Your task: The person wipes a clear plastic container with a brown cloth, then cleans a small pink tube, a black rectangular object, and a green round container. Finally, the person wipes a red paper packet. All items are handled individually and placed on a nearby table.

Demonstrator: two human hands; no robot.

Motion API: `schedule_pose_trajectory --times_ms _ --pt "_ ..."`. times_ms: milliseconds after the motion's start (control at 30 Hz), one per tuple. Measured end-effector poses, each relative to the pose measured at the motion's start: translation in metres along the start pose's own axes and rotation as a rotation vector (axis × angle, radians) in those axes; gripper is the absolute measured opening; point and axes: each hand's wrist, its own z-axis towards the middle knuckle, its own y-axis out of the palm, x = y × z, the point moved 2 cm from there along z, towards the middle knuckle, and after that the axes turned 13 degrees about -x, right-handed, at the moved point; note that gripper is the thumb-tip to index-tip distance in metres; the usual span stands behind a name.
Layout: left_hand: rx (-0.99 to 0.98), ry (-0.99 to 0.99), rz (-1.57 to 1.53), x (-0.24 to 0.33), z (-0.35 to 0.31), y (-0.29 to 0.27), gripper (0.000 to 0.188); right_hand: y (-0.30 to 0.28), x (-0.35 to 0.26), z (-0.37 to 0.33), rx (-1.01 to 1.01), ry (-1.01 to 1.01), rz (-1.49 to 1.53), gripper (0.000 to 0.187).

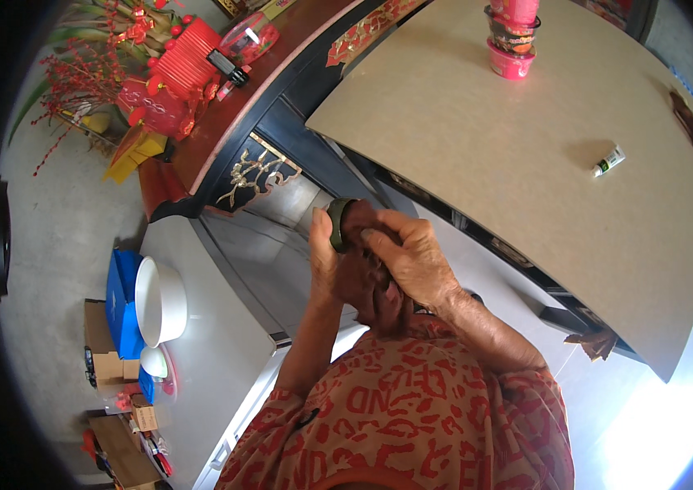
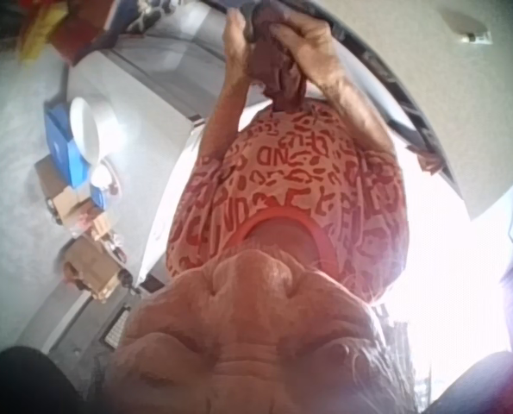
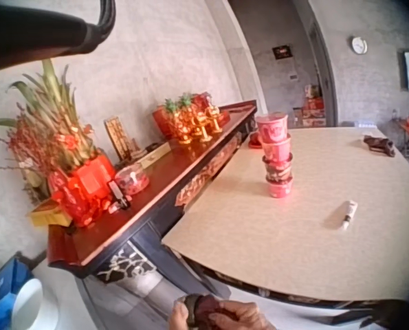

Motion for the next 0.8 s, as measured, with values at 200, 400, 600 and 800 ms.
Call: schedule_pose_trajectory --times_ms 200,400,600,800 --pt "-0.061 0.136 0.143 0.010 -0.006 0.015 0.064 0.013 -0.001 0.000 0.011 -0.125 0.536 0.022" --pt "-0.109 0.192 0.192 0.031 -0.011 0.026 0.069 0.015 -0.013 -0.011 -0.112 -0.191 0.200 0.017" --pt "-0.072 0.205 0.392 0.046 -0.017 0.037 0.064 0.008 -0.011 -0.016 -0.285 -0.357 -0.141 0.018" --pt "-0.024 0.069 -0.056 0.026 -0.014 0.022 0.063 -0.002 -0.018 -0.026 -0.174 -0.588 -0.618 0.028"
